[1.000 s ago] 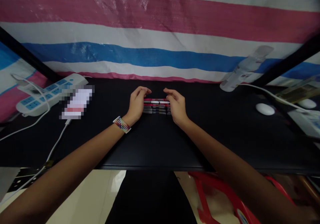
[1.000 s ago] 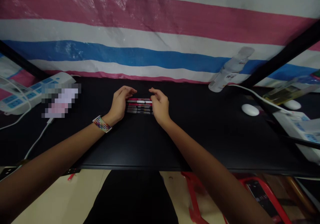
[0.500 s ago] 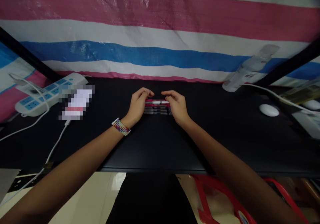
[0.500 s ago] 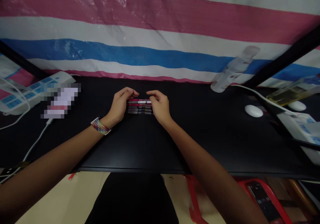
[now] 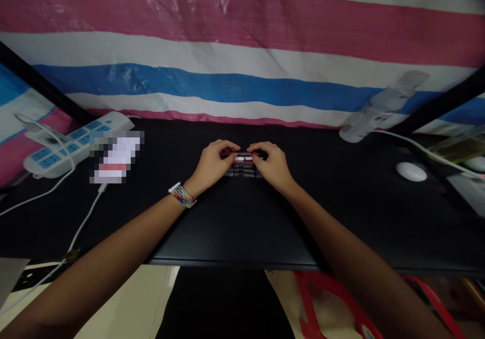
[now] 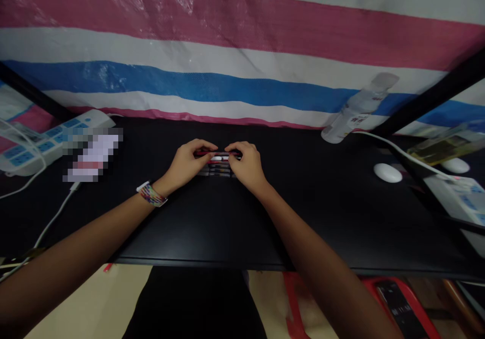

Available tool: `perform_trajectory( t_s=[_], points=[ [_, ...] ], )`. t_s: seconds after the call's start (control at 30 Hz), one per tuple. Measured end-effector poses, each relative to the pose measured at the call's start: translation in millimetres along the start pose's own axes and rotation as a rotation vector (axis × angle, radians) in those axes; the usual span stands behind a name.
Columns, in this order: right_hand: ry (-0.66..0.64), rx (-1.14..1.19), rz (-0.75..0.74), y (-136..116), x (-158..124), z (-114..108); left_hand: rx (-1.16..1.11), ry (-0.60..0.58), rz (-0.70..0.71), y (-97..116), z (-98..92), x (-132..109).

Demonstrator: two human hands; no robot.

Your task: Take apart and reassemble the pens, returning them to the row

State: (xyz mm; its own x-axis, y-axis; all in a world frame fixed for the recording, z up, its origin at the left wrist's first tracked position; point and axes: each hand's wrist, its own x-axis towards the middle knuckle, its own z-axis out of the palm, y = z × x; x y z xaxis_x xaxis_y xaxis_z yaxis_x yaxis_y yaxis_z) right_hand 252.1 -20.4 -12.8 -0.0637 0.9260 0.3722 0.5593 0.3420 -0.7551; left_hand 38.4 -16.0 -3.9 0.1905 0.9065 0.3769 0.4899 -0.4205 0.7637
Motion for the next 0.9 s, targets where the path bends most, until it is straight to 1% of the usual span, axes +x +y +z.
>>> perform_trajectory(
  t_s=[0.17,0.37,0.43,0.53,0.7,0.9],
  points=[
    [0.001,0.023,0.015,-0.9,-0.4,-0.4,0.129,-0.049,0.017,3.8,-2.1,-0.6],
    [0.055,0.144,0.043,0.8,-0.3,1.3,0.116,-0.058,0.024,5.4,-2.5,-1.3],
    [0.066,0.217,0.068,-0.3,-0.6,2.8,0.078,-0.04,0.02,5.1,-2.1,-1.6],
    [0.091,0.315,0.106,-3.4,-0.8,5.3,-0.042,-0.005,0.0,5.0,-2.0,-1.7],
    [0.11,0.399,0.175,-8.8,0.1,10.0,-0.259,0.037,-0.071,8.9,-3.7,-1.3],
    [0.079,0.45,0.138,-9.0,1.2,12.1,-0.36,0.064,-0.128,13.5,-4.6,-1.0]
  ],
)
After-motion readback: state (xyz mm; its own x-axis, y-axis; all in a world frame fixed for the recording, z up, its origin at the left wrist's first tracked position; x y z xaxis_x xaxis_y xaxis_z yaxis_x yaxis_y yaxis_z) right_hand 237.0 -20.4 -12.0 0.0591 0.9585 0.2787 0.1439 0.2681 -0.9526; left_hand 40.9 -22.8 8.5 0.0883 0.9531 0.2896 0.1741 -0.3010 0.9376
